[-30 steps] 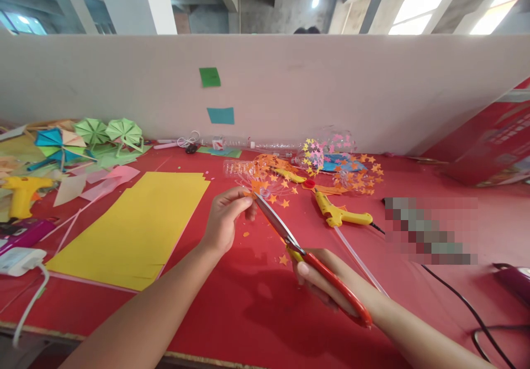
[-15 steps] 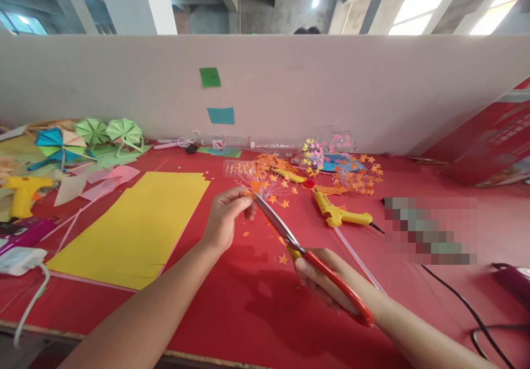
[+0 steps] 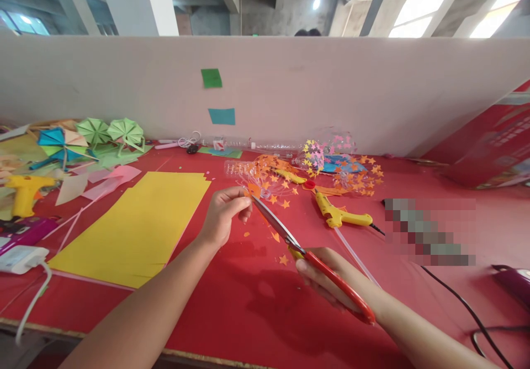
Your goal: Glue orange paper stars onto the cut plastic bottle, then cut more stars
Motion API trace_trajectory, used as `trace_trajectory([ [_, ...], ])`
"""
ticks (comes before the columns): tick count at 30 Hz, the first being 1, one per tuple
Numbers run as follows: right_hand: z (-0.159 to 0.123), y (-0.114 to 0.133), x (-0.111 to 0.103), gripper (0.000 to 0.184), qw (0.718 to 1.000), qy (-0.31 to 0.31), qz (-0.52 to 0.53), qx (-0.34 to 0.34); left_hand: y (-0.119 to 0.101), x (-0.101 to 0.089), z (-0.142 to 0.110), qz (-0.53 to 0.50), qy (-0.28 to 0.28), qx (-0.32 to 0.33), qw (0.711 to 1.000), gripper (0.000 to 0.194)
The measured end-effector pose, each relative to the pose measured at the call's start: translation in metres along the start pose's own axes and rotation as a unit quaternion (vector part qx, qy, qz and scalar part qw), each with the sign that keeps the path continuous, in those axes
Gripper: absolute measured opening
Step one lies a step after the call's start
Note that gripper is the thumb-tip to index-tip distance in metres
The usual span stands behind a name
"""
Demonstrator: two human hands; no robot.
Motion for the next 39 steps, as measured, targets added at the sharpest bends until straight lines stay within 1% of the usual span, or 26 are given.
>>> trace_trajectory([
  [5, -0.001, 0.004, -0.001, 0.058, 1.000, -0.003, 0.001, 0.003, -0.001, -0.001, 0.000, 0.005, 0.005, -0.001, 1.000, 0.015],
  [11, -0.001, 0.005, -0.001, 0.058, 1.000, -0.004, 0.002, -0.020, 0.000, -0.001, -0.001, 0.004, 0.007, -0.002, 1.000, 0.016],
  [16, 0.000, 0.005, -0.001, 0.059, 1.000, -0.005, 0.002, -0.002, 0.000, -0.001, 0.000, 0.004, 0.002, -0.003, 1.000, 0.015],
  [21, 0.001, 0.005, 0.000, 0.058, 1.000, -0.014, 0.007, -0.006, 0.001, -0.002, -0.001, 0.023, 0.001, 0.006, 1.000, 0.019],
  [25, 0.001, 0.005, 0.001, 0.056, 0.999, -0.007, 0.025, -0.019, 0.002, -0.001, -0.004, 0.072, -0.005, 0.032, 0.997, 0.021],
  [33, -0.003, 0.004, 0.001, 0.056, 0.995, 0.018, 0.019, -0.096, -0.007, 0.011, -0.014, 0.161, 0.015, 0.072, 0.984, 0.025],
  [36, -0.003, 0.004, 0.001, 0.055, 0.994, 0.021, 0.024, -0.103, -0.009, 0.014, -0.015, 0.200, 0.019, 0.112, 0.973, 0.026],
  [39, -0.003, 0.004, 0.001, 0.055, 0.994, 0.018, 0.032, -0.101, -0.011, 0.014, -0.014, 0.225, 0.001, 0.162, 0.961, 0.028],
])
Point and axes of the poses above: each hand's wrist, its own z-axis towards the middle knuckle, its own x-axis out of the palm, y = z × x, the point moved 1 cm from there along z, towards the middle knuckle, and after that the axes turned 8 degrees about -z, right-handed, at the moved point
